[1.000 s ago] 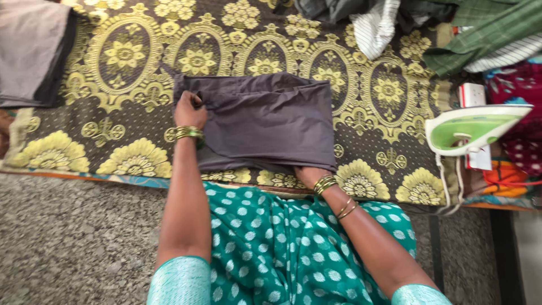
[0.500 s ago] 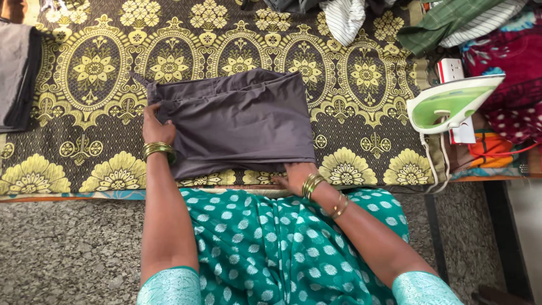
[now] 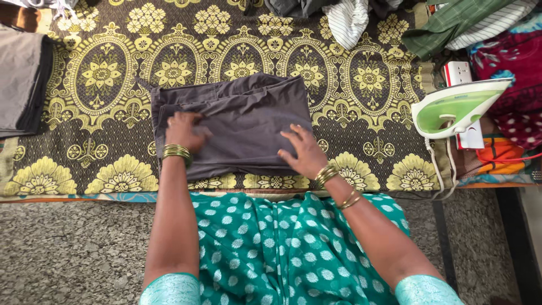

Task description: The person irons a dark grey garment on a patterned bed, folding and smoothing it before ironing again. They then switch to a grey checkered shirt, ironing the front and back sections while adjusting the fabric.

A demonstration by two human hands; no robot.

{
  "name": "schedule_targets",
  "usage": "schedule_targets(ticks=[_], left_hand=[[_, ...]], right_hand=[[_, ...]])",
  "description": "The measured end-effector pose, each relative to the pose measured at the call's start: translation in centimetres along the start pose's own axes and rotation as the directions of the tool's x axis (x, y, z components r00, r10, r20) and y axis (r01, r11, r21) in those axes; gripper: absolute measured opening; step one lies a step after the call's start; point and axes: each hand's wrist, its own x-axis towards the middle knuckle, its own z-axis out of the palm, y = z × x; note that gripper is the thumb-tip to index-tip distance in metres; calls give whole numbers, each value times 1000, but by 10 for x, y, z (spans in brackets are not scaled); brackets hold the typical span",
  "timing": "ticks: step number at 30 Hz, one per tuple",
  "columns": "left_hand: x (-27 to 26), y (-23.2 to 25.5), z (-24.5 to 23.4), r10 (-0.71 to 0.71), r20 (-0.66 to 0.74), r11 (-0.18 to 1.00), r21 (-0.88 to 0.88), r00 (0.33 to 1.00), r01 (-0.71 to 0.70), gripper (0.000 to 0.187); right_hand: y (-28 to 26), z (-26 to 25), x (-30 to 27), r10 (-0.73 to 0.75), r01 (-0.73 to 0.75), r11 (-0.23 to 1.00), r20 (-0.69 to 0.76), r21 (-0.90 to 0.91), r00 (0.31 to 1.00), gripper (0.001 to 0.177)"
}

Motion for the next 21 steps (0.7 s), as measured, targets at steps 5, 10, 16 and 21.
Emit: schedule_targets(ticks=[5, 10, 16, 21], left_hand=[[-3, 0, 20, 90, 40, 994, 62, 995, -93, 157], [-12, 66, 27, 154, 106, 964, 203, 982, -173, 128], [10, 191, 118, 806, 23, 590, 43, 592, -806, 67], [53, 247, 92, 634, -8, 764, 165, 773, -624, 64]], right_hand=[[16, 49, -8, -24, 49, 973, 114, -223, 993, 92], [15, 46, -19, -54, 111, 960, 218, -258, 975, 95], [14, 59, -33, -167, 239, 938, 277, -250, 946, 106], [13, 44, -37, -248, 305, 929, 261, -207, 933, 103]])
